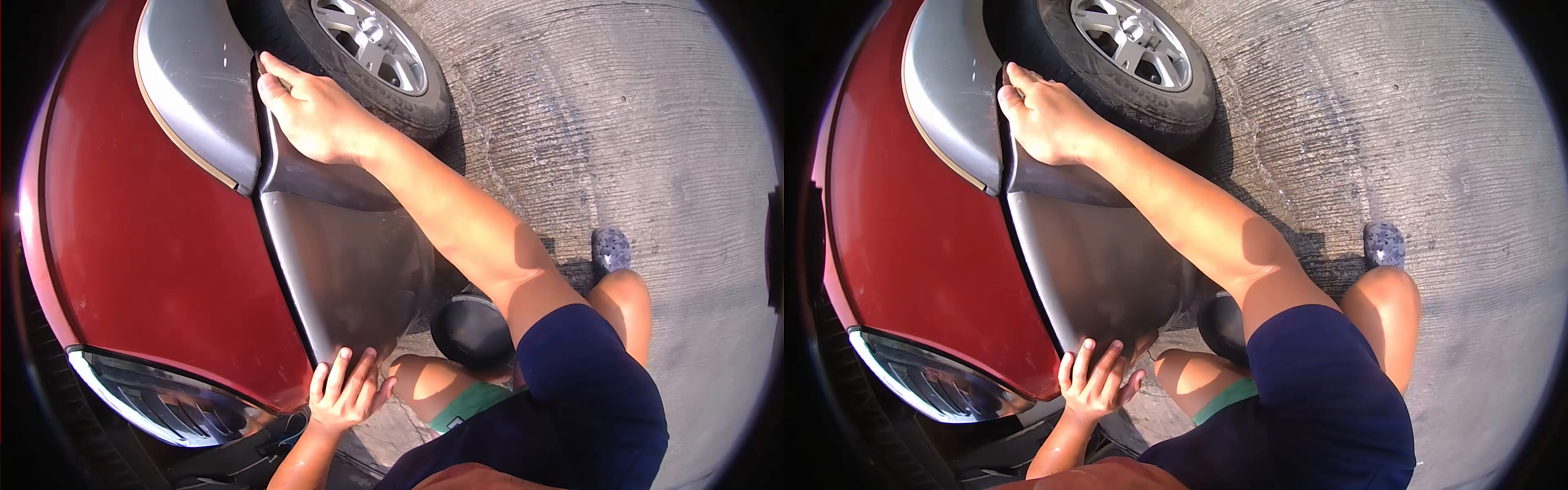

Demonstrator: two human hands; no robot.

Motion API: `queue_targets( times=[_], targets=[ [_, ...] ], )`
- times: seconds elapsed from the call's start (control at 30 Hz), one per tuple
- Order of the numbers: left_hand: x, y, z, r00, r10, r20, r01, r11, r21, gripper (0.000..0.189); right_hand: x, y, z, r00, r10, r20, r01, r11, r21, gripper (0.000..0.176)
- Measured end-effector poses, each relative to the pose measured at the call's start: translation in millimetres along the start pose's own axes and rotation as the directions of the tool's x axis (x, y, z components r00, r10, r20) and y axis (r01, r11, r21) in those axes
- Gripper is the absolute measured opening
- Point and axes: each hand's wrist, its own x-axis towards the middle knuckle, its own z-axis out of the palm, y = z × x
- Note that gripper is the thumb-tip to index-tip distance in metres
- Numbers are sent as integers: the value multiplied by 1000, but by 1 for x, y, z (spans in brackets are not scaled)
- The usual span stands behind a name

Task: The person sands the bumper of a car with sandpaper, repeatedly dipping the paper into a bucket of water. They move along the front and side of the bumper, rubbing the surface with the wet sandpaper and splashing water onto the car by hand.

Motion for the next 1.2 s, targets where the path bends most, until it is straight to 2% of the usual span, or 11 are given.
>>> queue_targets(
  times=[0.03,0.23,0.33,0.43,0.6,0.67,0.73,0.9,1.03,1.13,1.2],
  targets=[
    [1,1,0,1000,-2,0,2,1000,2,31,-20,7,3,991,-125,-55,121,990,-70,71],
    [2,-1,2,1000,29,2,-29,999,22,34,-13,6,-3,999,-35,25,36,998,-46,65],
    [0,-2,3,999,49,-11,-49,999,23,34,-96,38,-4,996,-85,-15,85,996,-18,61],
    [1,1,2,1000,7,-1,-7,1000,28,32,-37,11,8,986,-147,-78,150,989,22,64],
    [2,0,5,1000,4,-7,-3,999,38,33,-136,41,-9,997,29,-70,-31,999,-33,63],
    [-1,2,4,1000,0,-6,1,999,33,32,-128,50,-2,997,8,-79,-19,989,-146,62],
    [-3,2,2,1000,1,20,-2,1000,30,33,-89,25,2,997,-22,-79,14,995,-99,62],
    [0,1,2,1000,8,7,-8,1000,19,33,-194,104,7,975,173,-137,-191,973,-126,64],
    [1,5,8,1000,0,-4,0,1000,17,33,-120,35,11,990,-15,-143,5,998,-68,65],
    [-1,1,3,1000,13,-12,-13,1000,4,35,-192,98,34,972,-194,-132,154,953,-260,67],
    [0,-1,6,999,17,-32,-17,1000,-2,34,-178,90,39,953,-262,-155,208,932,-296,68]
  ],
)
